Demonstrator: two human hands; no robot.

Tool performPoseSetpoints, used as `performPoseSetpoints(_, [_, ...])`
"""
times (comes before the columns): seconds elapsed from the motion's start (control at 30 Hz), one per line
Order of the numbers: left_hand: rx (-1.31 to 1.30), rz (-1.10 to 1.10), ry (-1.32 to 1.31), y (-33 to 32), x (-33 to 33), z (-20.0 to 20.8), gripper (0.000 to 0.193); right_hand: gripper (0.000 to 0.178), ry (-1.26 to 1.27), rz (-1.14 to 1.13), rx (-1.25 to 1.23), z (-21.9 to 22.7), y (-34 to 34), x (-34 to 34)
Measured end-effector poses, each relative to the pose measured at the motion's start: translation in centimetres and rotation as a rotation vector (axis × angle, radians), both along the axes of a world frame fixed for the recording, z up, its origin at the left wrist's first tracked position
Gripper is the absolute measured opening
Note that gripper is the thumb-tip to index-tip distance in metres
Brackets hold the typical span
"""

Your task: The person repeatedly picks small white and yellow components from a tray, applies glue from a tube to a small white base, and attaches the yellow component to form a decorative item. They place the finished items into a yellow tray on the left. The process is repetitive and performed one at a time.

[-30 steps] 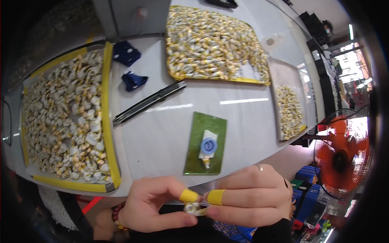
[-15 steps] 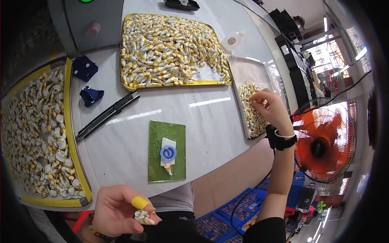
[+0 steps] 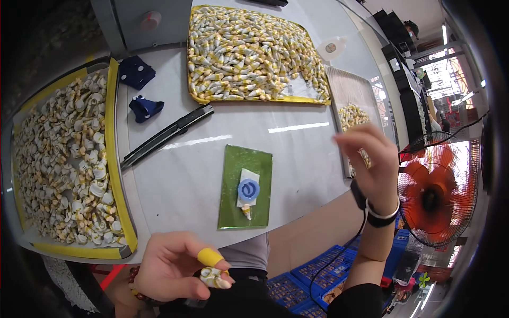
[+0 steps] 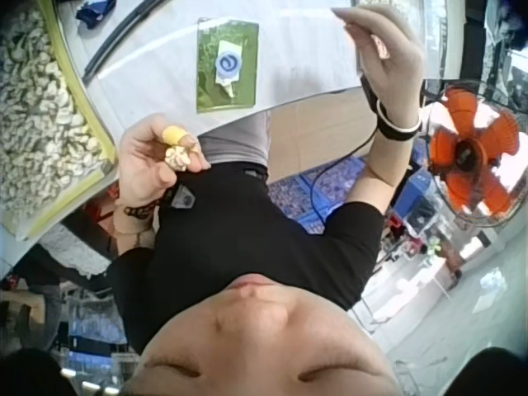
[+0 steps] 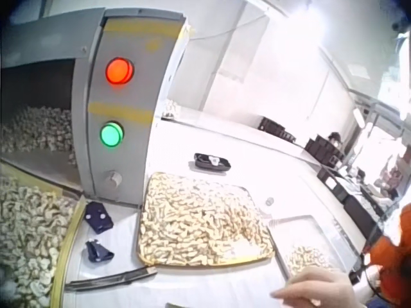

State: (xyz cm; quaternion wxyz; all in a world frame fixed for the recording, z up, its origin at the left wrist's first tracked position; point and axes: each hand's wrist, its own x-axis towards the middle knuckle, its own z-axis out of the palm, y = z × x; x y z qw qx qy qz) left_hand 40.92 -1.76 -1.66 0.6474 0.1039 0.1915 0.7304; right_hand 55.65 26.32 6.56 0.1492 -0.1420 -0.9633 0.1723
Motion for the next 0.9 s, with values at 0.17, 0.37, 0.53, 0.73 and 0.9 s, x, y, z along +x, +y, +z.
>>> performPoseSetpoints(0.17, [0.042, 0.018, -0.002, -0.1, 0.1, 0.3, 0.035, 0.022, -0.033, 0.320, -0.231, -2.0, -5.0, -2.4])
performPoseSetpoints(0.37, [0.046, 0.032, 0.001, -0.6, 0.0, 0.2, 0.035, 0.020, -0.104, 0.436, -0.027, -3.4, -5.4, -3.4])
performPoseSetpoints(0.53, [0.077, 0.077, 0.040, -0.4, 0.0, 0.1, 0.035, 0.020, -0.204, 0.453, 0.101, -2.9, -6.0, -3.6])
performPoseSetpoints(0.73, [0.098, 0.202, 0.217, -0.2, 0.1, 0.4, 0.032, 0.016, -0.177, 0.493, 0.154, -2.9, -6.1, -3.9])
performPoseSetpoints(0.9, [-0.013, 0.276, 0.463, -0.2, 0.4, 1.2, 0.030, 0.016, -0.180, 0.482, 0.171, -2.7, -6.3, -4.0])
